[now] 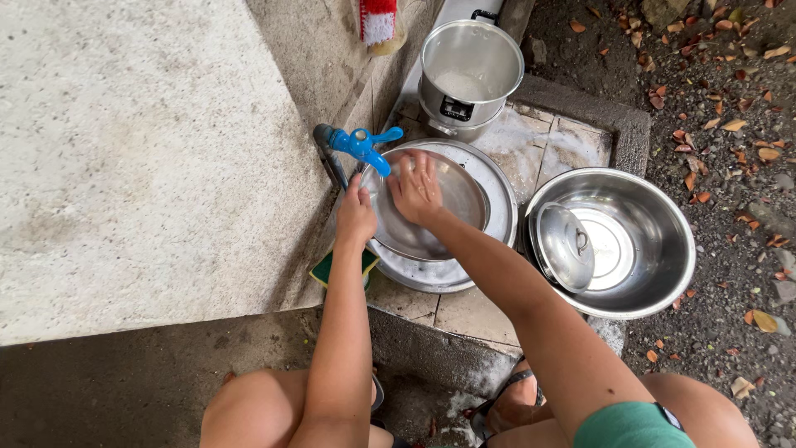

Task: The person washes metal pots and a pan by hand using water from a tap and a sponge, rinses them in a basin of water, and carries the stacked items to a wooden table.

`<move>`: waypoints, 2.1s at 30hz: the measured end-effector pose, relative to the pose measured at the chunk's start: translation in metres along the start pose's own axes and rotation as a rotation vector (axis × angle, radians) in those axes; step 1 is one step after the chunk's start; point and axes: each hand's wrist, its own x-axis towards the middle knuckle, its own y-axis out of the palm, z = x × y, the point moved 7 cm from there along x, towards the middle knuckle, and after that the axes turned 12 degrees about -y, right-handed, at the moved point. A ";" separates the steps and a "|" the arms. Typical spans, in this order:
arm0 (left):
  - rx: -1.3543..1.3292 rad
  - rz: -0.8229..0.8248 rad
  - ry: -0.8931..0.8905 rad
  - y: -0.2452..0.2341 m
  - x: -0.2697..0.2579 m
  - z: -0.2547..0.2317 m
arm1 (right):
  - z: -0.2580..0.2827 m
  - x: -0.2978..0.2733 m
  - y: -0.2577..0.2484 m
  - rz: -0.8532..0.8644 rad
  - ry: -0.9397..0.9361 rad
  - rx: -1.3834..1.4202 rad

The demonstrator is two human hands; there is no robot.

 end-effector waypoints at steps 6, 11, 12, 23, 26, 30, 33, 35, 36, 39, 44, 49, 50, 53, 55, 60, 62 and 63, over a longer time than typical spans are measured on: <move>-0.067 0.020 0.065 -0.018 -0.013 -0.006 | 0.048 0.001 0.012 0.032 -0.149 0.227; -0.030 -0.012 0.070 -0.019 -0.016 -0.006 | 0.065 0.006 -0.013 -0.129 -0.190 0.192; -0.099 -0.066 0.194 -0.023 -0.019 -0.012 | 0.081 0.000 -0.018 -0.116 -0.459 0.427; -0.120 0.005 -0.003 -0.006 -0.020 -0.010 | 0.022 0.015 -0.027 -0.403 -0.008 0.824; -0.141 -0.016 0.011 -0.011 -0.023 -0.016 | 0.030 0.029 -0.057 -0.521 0.022 1.342; -0.239 0.044 0.052 -0.011 -0.030 -0.022 | 0.037 0.059 -0.065 -0.422 0.008 1.371; -0.157 0.066 -0.019 -0.002 -0.030 -0.016 | 0.023 0.069 -0.045 -0.309 0.062 1.596; -0.185 0.053 0.033 0.001 -0.028 -0.017 | 0.013 0.063 -0.035 -0.303 0.088 1.466; -0.214 0.041 0.085 0.002 -0.027 -0.018 | 0.007 0.059 -0.032 -0.297 0.115 1.335; -0.236 0.034 -0.061 0.009 -0.023 -0.004 | 0.005 0.019 -0.041 -0.366 -0.023 0.100; -0.061 -0.054 -0.043 0.012 -0.023 -0.002 | 0.048 -0.023 0.012 0.007 -0.302 0.437; -0.047 -0.081 -0.002 0.014 -0.020 -0.004 | 0.013 -0.006 0.020 0.174 0.158 0.113; -0.046 -0.085 0.004 0.011 -0.017 -0.006 | 0.016 -0.001 0.011 0.016 0.090 0.058; -0.037 -0.084 -0.028 0.005 -0.015 -0.008 | 0.036 -0.001 0.022 0.074 -0.321 0.204; -0.030 -0.074 -0.065 0.005 -0.019 -0.010 | 0.015 0.005 0.017 -0.123 -0.010 0.153; -0.408 -0.030 -0.023 0.011 -0.020 -0.015 | 0.025 -0.003 0.016 -0.060 -0.198 0.498; -0.372 -0.090 0.061 0.014 -0.017 -0.019 | 0.002 0.010 0.013 0.206 0.004 -0.110; -0.338 -0.153 0.133 0.014 -0.019 -0.020 | 0.004 0.008 0.008 0.208 0.007 -0.110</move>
